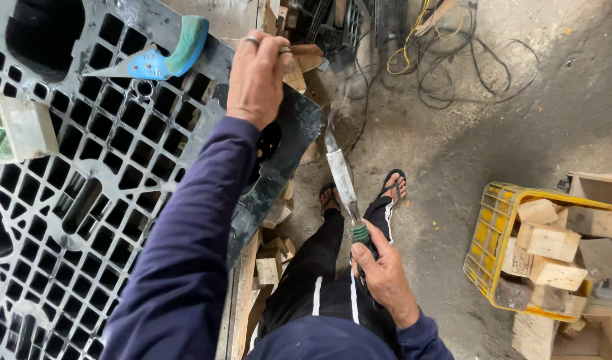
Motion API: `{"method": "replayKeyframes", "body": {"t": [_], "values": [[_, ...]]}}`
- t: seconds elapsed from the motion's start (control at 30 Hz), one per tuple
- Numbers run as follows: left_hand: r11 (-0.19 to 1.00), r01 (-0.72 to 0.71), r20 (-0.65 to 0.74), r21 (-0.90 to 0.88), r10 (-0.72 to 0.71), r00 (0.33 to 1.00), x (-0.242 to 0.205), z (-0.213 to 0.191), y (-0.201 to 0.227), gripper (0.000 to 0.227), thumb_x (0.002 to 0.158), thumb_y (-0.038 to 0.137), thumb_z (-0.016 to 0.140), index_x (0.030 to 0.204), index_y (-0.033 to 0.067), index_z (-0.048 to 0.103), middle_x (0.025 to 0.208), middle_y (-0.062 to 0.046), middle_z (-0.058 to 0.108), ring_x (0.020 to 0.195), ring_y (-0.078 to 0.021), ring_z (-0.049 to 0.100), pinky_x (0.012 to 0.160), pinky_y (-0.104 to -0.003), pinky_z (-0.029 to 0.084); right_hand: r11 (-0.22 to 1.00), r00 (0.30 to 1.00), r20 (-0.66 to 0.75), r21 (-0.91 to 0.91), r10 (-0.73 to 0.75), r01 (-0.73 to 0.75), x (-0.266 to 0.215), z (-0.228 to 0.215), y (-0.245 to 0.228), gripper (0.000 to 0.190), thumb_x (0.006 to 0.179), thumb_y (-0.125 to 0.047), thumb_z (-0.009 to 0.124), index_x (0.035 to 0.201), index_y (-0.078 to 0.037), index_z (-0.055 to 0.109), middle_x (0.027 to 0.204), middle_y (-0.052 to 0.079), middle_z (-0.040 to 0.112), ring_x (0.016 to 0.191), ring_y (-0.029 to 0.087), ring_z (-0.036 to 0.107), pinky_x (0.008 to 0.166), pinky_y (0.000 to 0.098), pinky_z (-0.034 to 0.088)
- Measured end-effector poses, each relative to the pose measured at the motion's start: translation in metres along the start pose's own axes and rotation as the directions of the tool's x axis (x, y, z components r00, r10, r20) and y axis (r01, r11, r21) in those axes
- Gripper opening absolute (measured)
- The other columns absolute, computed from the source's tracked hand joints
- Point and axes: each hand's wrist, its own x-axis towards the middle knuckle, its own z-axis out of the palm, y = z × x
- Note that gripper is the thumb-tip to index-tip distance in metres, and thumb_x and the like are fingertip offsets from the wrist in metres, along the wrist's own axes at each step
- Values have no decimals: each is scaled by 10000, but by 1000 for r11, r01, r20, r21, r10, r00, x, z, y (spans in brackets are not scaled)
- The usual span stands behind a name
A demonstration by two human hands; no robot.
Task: The person uses a chisel to scrape residue from the edges and cavities of a large black plastic mold. They repeatedly scrape and wipe the surface with a cloth, focusing on the perimeter and interior sections of the mold.
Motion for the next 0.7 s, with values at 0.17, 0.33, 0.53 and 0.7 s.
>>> {"method": "replayKeyframes", "body": {"t": [0.17,0.33,0.53,0.7], "values": [[998,-22,44,52,19,999,-3,7,-13,123,1022,180,692,1098,85,674,1078,-99,614,1043,-343,563,929,-448,454,994,998,-33,-94,58,-61,5,6,-1,521,973,-230,627,1440,-15,543,736,11,619,584,88,580,521,252,480],[1000,-5,17,22,4,1000,-2,9,-13,141,1025,178,704,1130,89,670,1094,-87,615,1073,-338,568,931,-445,461,996,996,-12,-23,86,-86,13,4,2,533,974,-243,625,1444,-9,537,750,11,602,578,95,572,523,260,466],[995,-91,12,28,91,996,-7,6,-8,158,1042,171,704,1185,109,676,1163,-65,613,1100,-308,567,923,-418,441,996,996,37,35,77,-78,19,0,5,543,987,-264,609,1463,-18,524,755,7,568,573,93,565,525,247,456],[993,-109,21,41,109,994,-7,6,-6,176,1044,177,703,1206,115,676,1172,-56,612,1120,-297,564,927,-412,432,982,991,108,163,81,-98,20,-7,6,503,1003,-265,606,1425,4,544,808,24,578,568,95,553,520,240,448]]}}
